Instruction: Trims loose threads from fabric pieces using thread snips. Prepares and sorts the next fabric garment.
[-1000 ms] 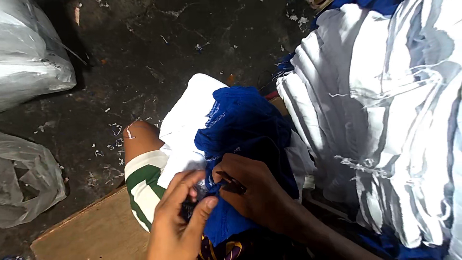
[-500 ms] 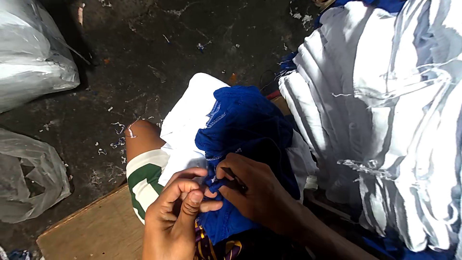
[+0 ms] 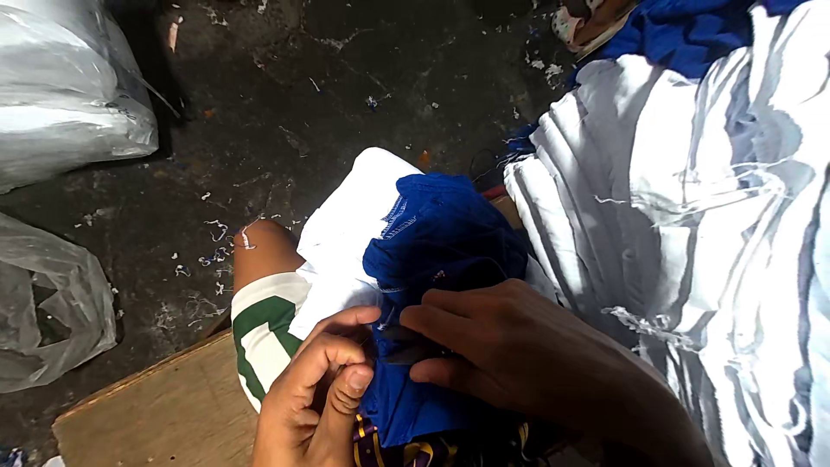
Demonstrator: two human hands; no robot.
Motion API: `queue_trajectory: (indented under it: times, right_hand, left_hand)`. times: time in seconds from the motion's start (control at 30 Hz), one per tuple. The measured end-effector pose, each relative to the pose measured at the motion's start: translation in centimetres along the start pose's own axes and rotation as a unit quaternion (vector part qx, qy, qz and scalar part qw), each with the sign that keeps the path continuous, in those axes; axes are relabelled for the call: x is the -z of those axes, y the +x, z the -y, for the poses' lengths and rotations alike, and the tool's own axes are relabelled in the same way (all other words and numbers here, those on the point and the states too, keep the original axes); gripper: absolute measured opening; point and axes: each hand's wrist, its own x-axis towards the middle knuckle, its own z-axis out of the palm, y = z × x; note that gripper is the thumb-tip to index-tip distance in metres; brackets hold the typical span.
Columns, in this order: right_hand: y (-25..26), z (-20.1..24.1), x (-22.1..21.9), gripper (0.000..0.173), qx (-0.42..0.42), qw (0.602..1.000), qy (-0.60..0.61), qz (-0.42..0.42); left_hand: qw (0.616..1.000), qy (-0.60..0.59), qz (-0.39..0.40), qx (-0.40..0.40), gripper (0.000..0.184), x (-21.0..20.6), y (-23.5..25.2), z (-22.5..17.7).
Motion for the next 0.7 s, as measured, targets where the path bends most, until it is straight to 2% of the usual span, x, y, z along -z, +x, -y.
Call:
queue_trajectory:
  times: [0.1,0.27,0.33,0.43,0.47,0.53,0.6,0.63,0.7]
  right_hand:
    - [0.2,0.0,-0.2,0.035,0.006,1.0,-0.001,-0.002]
    - [-0.2,-0.1,-0.8,0.036,-0.04,0.998,-0.008,-0.053]
    - [-0.3,0.1,-1.0,0.039,-0.071,0.994,0.036,-0.08]
    - [-0.5,1.0,-2.0,0.048,-0.111,0.985,0.103,-0.078]
    - [-0.5,1.3,-2.6,0.044,-0.123,0.983,0.106,-0.085]
    - [-0.4,1.6,-3.6,0.023,-0.161,0.972,0.111,-0.128]
    - [-0.5,1.3,-3.7,0.016,-0.201,0.957,0.141,-0.151]
    - [-0.7,1.0,-3.6,0.016,-0.214,0.95,0.166,-0.153]
    - [-1.0,0.5,-3.6,0.014,-0.232,0.936,0.225,-0.139]
  left_hand:
    - [1.0,-0.002,0.006,-0.006,0.022,0.1,-0.1,0.2]
    - [1.0,-0.009,0.016,-0.013,0.024,0.1,-0.1,0.4]
    - [1.0,-0.021,0.01,-0.007,0.023,0.0,0.0,0.4]
    - [1.0,-0.024,0.017,0.001,0.02,-0.2,0.2,-0.1]
    - [0.999,-0.019,0.028,0.0,0.019,-0.2,0.4,-0.4]
    - [0.999,0.001,0.029,-0.016,0.018,0.6,0.9,-0.9]
    - [0.995,0.068,-0.06,-0.03,0.016,1.5,1.3,-1.3]
    - [0.982,0.144,-0.113,-0.04,0.018,1.8,1.3,-1.3]
    - [0.949,0.293,-0.111,-0.033,0.052,2.3,1.1,-0.8]
